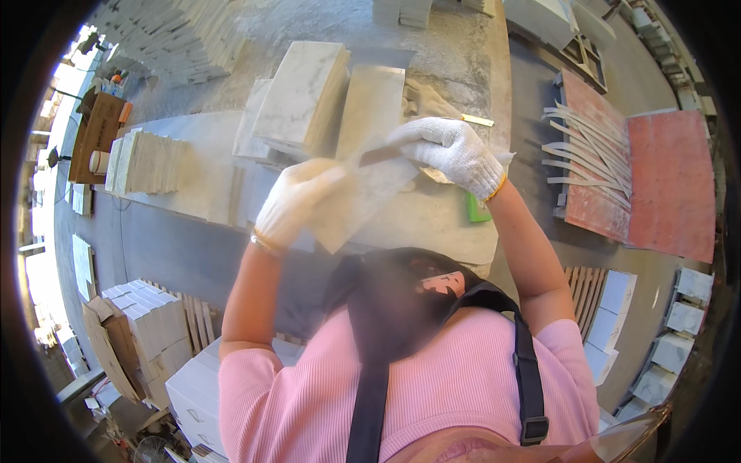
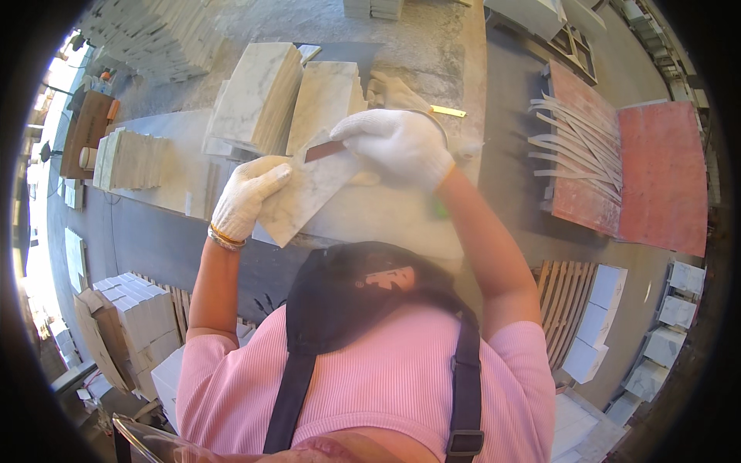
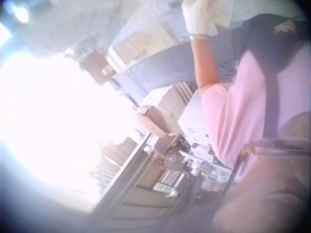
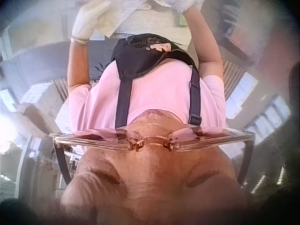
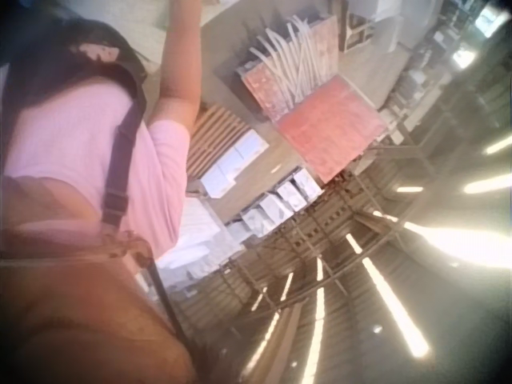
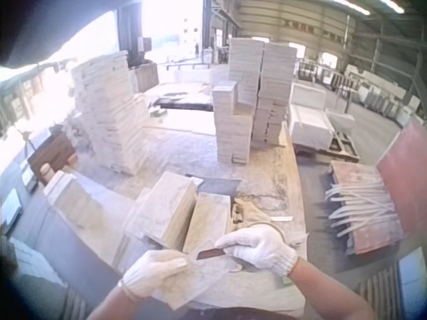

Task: The person applies a white paste to the edges of rectangular tiles using a small metal spatula, then smooths the edges with a green block. The person repeats this process on multiple tiles, stacking finished pieces on the workbench.

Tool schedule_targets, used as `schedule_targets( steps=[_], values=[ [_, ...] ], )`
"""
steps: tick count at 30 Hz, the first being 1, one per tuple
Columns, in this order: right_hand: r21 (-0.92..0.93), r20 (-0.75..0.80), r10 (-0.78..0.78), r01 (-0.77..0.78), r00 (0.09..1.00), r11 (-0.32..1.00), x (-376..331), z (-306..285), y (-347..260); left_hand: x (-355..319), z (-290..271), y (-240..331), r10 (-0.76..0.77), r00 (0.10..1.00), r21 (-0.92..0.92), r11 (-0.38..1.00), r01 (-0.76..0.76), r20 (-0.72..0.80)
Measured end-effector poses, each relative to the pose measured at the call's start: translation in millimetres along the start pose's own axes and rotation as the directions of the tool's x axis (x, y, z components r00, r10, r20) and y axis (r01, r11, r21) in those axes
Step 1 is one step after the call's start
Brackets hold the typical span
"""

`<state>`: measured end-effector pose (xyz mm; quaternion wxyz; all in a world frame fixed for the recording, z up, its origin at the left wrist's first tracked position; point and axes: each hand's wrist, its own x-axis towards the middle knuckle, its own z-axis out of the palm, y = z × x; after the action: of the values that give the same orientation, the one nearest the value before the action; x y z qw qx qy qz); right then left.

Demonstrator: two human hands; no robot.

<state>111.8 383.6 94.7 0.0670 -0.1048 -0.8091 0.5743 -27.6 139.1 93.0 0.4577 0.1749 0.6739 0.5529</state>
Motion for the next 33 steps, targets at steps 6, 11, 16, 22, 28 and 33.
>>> schedule_targets(
  steps=[6, 11, 16, 22, 28, 33],
  values=[
    [0.019, 0.15, 0.061, -0.065, 0.987, 0.998, -30.8, -16.0, 5.8, -0.4, 0.1, -3.6, 0.017, 1.0, -0.012, 1.0, -0.017, -0.006],
    [0.346, -0.145, 0.305, -0.241, 0.941, 0.907, -72.3, -31.2, 23.0, -8.2, 8.0, -11.1, 0.018, 1.0, -0.093, 0.996, -0.015, 0.026],
    [-0.058, -0.524, 0.179, -0.245, 0.833, 0.968, -73.3, -25.4, 71.6, -12.0, 27.7, -23.7, 0.054, 0.996, -0.101, 0.994, -0.047, 0.076],
    [-0.678, -0.435, 0.27, -0.51, 0.859, 0.529, -52.9, -15.5, 107.6, -9.8, 39.9, -31.9, 0.049, 0.99, -0.129, 0.991, -0.032, 0.13],
    [-0.73, -0.338, 0.4, -0.505, 0.852, 0.46, -50.1, 2.0, 97.3, -8.4, 43.7, -40.1, 0.029, 0.988, -0.131, 0.991, -0.009, 0.15],
    [-0.612, -0.516, 0.283, -0.58, 0.808, 0.539, -104.8, -17.9, 91.9, -10.8, 43.4, -45.6, 0.017, 0.986, -0.118, 0.993, 0.002, 0.165]
  ],
)
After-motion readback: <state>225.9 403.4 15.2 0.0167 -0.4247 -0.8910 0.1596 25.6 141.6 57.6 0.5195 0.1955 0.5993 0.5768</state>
